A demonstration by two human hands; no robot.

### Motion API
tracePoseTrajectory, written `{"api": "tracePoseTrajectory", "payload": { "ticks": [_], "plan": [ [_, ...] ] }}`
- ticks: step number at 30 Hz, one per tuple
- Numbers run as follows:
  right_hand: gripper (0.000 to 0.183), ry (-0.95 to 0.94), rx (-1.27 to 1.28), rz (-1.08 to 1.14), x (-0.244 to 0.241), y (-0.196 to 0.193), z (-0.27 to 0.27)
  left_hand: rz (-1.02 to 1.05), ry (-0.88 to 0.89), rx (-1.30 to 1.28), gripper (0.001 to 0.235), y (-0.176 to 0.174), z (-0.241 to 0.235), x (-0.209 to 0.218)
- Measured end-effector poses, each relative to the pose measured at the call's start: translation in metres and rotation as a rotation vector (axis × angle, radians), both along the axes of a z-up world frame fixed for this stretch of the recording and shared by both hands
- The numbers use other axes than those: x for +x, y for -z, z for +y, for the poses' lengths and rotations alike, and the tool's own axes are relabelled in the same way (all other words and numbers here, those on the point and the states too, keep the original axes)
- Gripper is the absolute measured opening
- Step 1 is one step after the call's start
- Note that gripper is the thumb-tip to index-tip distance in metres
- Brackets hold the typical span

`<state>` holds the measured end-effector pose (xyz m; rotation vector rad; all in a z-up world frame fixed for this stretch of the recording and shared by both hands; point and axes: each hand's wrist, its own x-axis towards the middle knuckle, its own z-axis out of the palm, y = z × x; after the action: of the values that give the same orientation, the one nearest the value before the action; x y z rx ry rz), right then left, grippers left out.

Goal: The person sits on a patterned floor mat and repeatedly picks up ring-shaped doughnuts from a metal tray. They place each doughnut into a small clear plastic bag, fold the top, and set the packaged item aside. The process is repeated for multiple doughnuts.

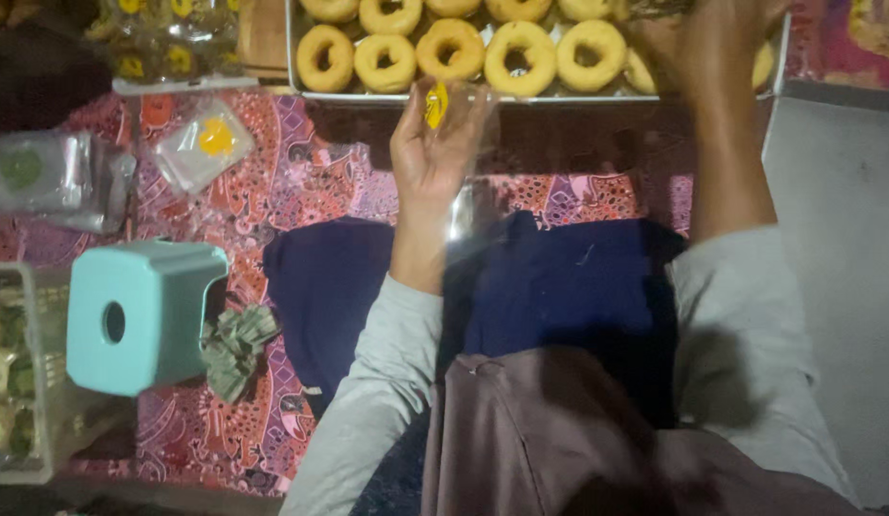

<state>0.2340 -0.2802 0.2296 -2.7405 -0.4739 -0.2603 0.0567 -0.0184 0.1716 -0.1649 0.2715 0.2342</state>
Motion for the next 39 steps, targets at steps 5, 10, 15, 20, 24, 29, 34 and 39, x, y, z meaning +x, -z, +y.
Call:
{"api": "tracePoseTrajectory", "payload": {
  "ticks": [5, 10, 15, 20, 24, 29, 34, 39],
  "plan": [
    [0.067, -0.264, 0.921, 0.473, -0.127, -0.059, 0.016, -0.088, 0.075, -0.027, 0.046, 0.008, 0.015, 0.003],
    [0.062, -0.425, 0.534, 0.12, -0.19, -0.045, 0.06, 0.044, -0.24, 0.617, 0.047, 0.004, -0.022, -0.01],
    [0.065, -0.407, 0.474, 0.022, -0.214, -0.052, 0.103, -0.041, -0.281, 0.389, 0.063, 0.003, -0.022, -0.018],
    [0.062, -0.404, 0.355, -0.417, -0.219, -0.046, 0.133, -0.075, -0.053, 0.479, 0.062, 0.004, -0.034, -0.042],
    [0.052, -0.434, 0.572, 0.003, -0.213, -0.033, 0.143, 0.225, -0.221, 1.26, 0.067, -0.019, -0.052, -0.081],
    [0.062, -0.72, 0.593, 0.307, -0.22, -0.038, 0.139, 0.311, -0.758, 2.48, 0.082, -0.042, 0.006, -0.153],
    [0.054, -0.721, 0.395, 0.697, -0.234, -0.035, 0.144, 0.274, -0.696, 2.404, 0.041, -0.029, 0.041, -0.198],
    [0.034, -0.894, 0.258, 0.632, -0.263, -0.022, 0.173, 0.54, -0.649, 2.002, 0.009, -0.012, 0.032, -0.25]
  ]
}}
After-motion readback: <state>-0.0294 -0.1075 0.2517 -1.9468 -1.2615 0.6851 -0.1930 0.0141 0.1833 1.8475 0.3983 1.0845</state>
